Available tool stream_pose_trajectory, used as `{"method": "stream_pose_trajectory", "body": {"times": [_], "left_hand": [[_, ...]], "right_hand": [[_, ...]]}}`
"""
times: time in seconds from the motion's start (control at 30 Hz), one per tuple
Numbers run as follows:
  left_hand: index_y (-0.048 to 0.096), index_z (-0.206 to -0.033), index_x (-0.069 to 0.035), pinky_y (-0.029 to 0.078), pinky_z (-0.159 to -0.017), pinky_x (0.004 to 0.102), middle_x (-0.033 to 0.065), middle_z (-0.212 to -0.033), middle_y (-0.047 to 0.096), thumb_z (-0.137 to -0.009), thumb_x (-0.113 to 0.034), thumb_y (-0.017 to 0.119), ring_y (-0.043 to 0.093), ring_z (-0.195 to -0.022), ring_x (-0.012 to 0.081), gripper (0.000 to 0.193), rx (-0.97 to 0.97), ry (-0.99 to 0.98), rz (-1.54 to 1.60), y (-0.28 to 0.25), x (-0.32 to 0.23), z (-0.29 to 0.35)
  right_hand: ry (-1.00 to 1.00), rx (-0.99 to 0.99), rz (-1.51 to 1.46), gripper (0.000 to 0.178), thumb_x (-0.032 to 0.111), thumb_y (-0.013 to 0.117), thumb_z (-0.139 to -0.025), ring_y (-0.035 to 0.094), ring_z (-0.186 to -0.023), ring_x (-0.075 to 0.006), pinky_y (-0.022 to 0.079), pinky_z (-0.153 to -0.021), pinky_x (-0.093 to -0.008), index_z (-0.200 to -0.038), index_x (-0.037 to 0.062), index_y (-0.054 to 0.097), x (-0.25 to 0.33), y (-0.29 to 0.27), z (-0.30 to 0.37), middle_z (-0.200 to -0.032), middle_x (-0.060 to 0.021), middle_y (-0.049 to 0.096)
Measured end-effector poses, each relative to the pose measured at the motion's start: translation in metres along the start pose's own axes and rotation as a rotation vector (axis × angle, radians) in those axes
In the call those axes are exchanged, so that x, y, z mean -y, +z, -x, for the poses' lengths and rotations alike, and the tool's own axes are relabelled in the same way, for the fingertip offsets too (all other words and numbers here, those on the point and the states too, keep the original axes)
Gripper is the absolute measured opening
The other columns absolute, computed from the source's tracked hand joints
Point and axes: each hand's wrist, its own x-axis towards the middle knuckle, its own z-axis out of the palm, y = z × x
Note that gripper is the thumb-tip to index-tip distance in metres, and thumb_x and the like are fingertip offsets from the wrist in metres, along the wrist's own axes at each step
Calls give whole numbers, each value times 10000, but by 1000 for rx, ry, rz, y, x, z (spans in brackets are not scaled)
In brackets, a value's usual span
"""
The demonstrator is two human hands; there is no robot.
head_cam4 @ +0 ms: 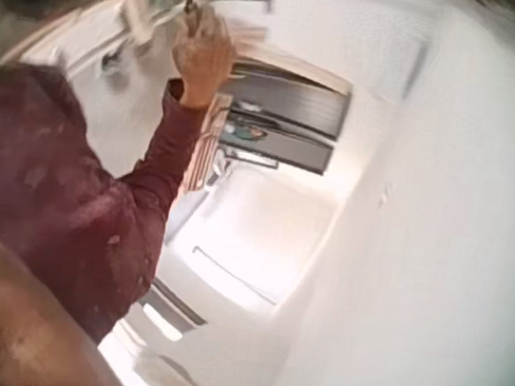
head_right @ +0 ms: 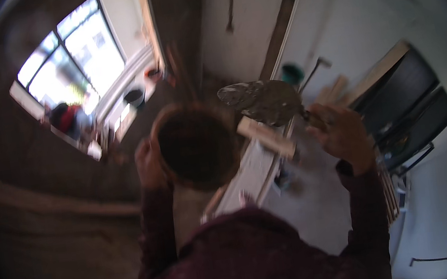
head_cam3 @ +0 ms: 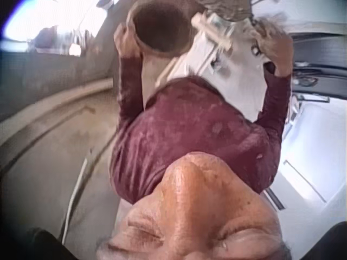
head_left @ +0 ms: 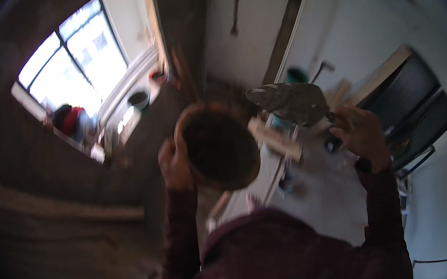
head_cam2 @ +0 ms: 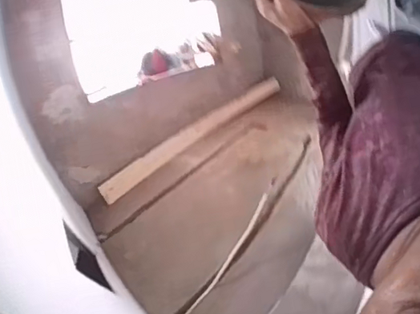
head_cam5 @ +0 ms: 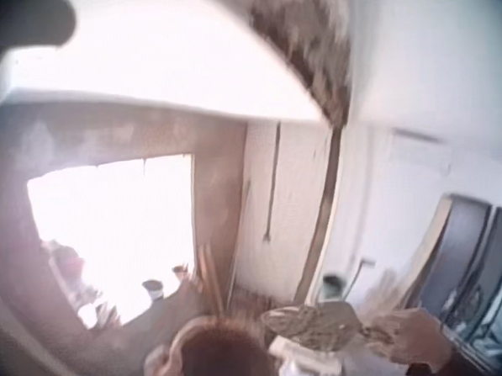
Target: The person applies plaster or mortar to the underside of a ceiling beam using a trowel while holding a bucket of material.
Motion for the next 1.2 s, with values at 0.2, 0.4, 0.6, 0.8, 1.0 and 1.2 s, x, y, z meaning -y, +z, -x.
{"method": "stream_pose_trajectory", "body": {"times": [0.2,0.4,0.6,0.8,1.0,1.2], "left_hand": [[518,-756,-72,297,-579,196,-86,-713,437,-998,-294,587,347,-662,12,336,78,4,-22,-54,-18,19],[493,-731,-70,287,-582,208,-79,-706,420,-991,-313,596,341,-673,19,370,145,12,-183,-74,-46,21],[480,-720,-66,265,-571,217,-75,-694,395,-984,-325,604,325,-664,30,390,165,95,-247,-67,-43,20],[482,-723,-58,254,-563,221,-79,-697,390,-988,-302,597,317,-659,32,378,94,80,-217,-59,-41,26],[482,-733,-64,247,-552,221,-78,-702,375,-999,-253,578,300,-648,28,341,-18,98,-175,-50,-40,43],[455,-723,-81,249,-541,219,-92,-704,340,-1016,-260,548,283,-636,27,356,-96,60,62,-38,-41,47]], "right_hand": [[-182,369,28,223,217,657,-821,638,-745,-291,494,-610,-432,-991,150,530,52,88,26,-843,-81,550],[-409,236,42,162,172,586,-839,602,-792,-226,461,-648,-366,-998,139,584,84,152,2,-842,-69,552],[-606,261,92,139,183,567,-853,615,-831,-200,461,-660,-324,-922,93,647,118,170,-21,-857,-63,588],[-602,347,-145,207,164,609,-818,627,-819,-203,485,-646,-349,-1014,132,669,116,171,-11,-829,-59,583],[-308,628,-548,356,307,660,-856,640,-904,-298,520,-748,-416,-1162,124,669,105,165,2,-941,-107,645],[-192,513,-945,472,382,721,-831,651,-924,-376,518,-806,-408,-1194,87,653,72,175,35,-1071,-165,686]]}}
